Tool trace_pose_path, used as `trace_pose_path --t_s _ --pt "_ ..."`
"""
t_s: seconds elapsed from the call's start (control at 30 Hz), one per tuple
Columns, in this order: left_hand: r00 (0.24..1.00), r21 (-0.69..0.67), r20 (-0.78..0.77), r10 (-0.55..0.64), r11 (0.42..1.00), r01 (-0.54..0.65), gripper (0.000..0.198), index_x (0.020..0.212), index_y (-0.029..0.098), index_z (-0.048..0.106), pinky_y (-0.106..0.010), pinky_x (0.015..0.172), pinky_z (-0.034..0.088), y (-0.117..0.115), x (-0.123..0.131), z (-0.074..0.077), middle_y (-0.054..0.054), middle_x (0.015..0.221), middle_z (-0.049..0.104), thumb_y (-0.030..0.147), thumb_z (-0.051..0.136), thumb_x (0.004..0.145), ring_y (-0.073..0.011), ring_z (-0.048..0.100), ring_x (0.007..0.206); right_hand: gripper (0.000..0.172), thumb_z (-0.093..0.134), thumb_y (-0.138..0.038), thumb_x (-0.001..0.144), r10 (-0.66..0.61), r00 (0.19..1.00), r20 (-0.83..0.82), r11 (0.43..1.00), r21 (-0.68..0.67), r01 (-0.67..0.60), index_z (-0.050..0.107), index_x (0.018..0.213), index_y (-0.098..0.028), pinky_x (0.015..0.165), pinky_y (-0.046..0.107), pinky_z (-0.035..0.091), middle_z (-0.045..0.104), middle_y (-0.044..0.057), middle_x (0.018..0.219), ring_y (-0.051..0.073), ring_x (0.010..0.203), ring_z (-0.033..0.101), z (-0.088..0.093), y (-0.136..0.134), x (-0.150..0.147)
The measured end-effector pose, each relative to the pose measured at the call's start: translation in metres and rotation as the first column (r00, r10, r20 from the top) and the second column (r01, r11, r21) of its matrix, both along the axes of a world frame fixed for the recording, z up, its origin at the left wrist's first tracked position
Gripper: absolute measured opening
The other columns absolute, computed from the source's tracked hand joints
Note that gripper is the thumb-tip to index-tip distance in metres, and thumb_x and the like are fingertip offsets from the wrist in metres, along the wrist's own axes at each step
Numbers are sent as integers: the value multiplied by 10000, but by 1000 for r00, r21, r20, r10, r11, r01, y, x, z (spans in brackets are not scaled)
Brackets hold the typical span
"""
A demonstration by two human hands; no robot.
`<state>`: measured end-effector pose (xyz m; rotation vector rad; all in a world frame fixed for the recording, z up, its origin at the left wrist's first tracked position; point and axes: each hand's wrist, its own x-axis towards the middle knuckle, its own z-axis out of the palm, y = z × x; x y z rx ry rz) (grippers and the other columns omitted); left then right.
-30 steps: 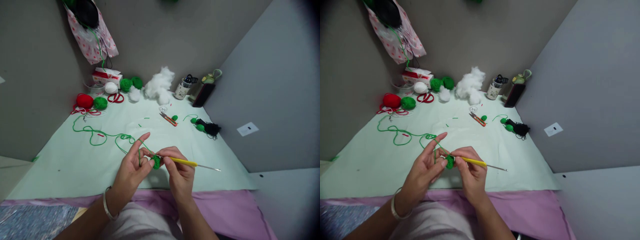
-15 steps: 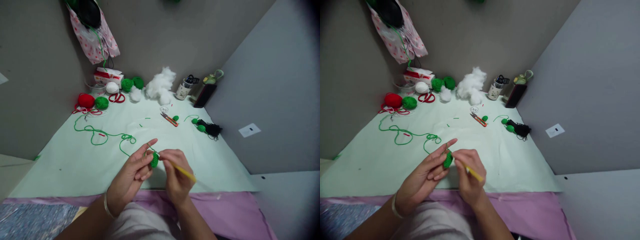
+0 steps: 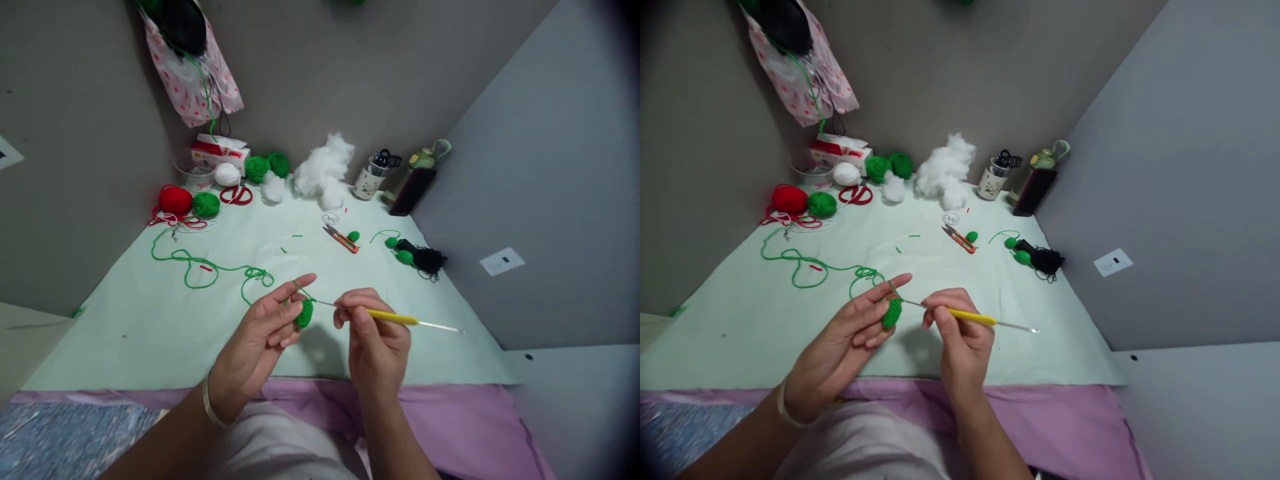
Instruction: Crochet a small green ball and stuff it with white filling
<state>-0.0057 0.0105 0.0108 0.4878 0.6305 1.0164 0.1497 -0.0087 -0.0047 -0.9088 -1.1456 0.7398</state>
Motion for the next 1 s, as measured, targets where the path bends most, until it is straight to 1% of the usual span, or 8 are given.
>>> trace_pose_path --t_s 0.1,0.2,0.27,0.33,0.43,0.53,0.73,1.0 --pt "997 100 -73 24 995 -16 412 1263 229 782 -157 511 325 -2 0 -1 23 862 585 248 858 859 -26 345 552 156 696 -280 990 117 989 -91 990 -65 -123 842 936 -287 652 315 532 730 36 882 167 733 644 2 4 -2" --pt "986 195 -164 20 981 12 443 1286 261 771 -211 728 475 -6 3 -6 1 878 638 269 869 854 -119 555 785 130 720 -299 977 110 993 -49 988 -107 -115 845 953 -275 750 333 563 759 50 909 201 869 688 -2 6 -4" --pt "978 225 -207 5 973 43 427 1287 261 768 -282 899 493 -8 2 -10 -22 947 674 289 855 870 -174 608 941 125 727 -309 973 92 992 -90 984 -143 -105 841 944 -268 731 315 551 756 39 886 179 811 670 -5 6 -2" --pt "975 237 -223 -8 969 62 414 1296 260 758 -324 960 482 -8 0 -11 -40 1013 688 316 829 892 -206 624 1013 123 746 -332 957 90 981 -174 975 -183 -122 834 921 -254 678 292 534 749 31 853 153 721 633 -6 7 0" --pt "979 235 -204 2 971 47 402 1284 257 754 -339 929 495 -7 -3 -11 -34 1005 668 330 822 894 -206 642 961 152 772 -369 926 115 952 -283 956 -228 -183 818 889 -230 619 282 530 748 32 828 136 647 610 -2 7 2" --pt "978 246 -205 35 969 17 369 1243 263 772 -305 849 504 -7 -4 -10 -9 939 622 308 833 881 -169 615 868 194 784 -395 907 120 942 -314 951 -237 -200 796 852 -210 592 281 532 743 37 803 135 620 605 4 8 1" --pt "960 259 -268 84 966 -12 347 1214 280 795 -259 812 485 -8 -6 -11 -8 939 605 295 844 871 -148 550 853 221 754 -406 943 140 944 -300 953 -217 -210 777 852 -207 611 270 526 745 34 783 128 621 616 8 7 0" --pt "945 311 -308 112 950 -11 294 1198 314 803 -226 832 484 -8 -8 -11 3 928 624 278 804 906 -135 577 877 207 652 -339 1035 177 970 -167 967 -154 -203 785 926 -224 675 290 534 769 41 888 144 715 660 0 1 6"
